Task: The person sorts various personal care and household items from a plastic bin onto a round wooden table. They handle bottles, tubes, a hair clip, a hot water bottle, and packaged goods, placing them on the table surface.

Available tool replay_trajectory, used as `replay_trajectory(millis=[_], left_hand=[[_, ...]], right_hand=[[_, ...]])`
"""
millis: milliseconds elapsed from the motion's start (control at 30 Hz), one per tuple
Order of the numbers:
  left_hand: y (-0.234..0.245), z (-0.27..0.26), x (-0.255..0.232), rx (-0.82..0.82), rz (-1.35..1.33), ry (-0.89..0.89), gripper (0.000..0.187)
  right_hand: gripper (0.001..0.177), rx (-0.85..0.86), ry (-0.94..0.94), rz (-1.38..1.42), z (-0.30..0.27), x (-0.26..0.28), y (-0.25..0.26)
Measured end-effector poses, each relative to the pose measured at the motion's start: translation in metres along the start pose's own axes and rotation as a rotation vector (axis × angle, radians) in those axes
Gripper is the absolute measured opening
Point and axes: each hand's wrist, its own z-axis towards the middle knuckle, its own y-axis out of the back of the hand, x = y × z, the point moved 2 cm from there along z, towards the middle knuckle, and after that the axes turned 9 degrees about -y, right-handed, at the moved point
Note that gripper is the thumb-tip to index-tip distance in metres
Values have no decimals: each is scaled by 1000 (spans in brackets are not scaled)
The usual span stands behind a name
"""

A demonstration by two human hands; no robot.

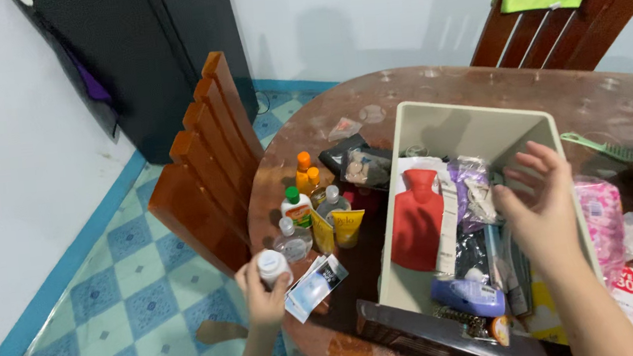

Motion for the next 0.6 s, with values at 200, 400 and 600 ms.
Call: replay_trajectory(millis=[200,400,600], left_hand=[[-18,-13,-7,51,-158,245,61],[-22,-4,-22,84,-131,348,66],[-38,-12,-10,24,-491,285,72]], right_hand=[[59,77,-188,75,1,-2,3],[35,490,-298,-302,-3,-24,-16],[42,811,-235,-619,-16,-76,-41]])
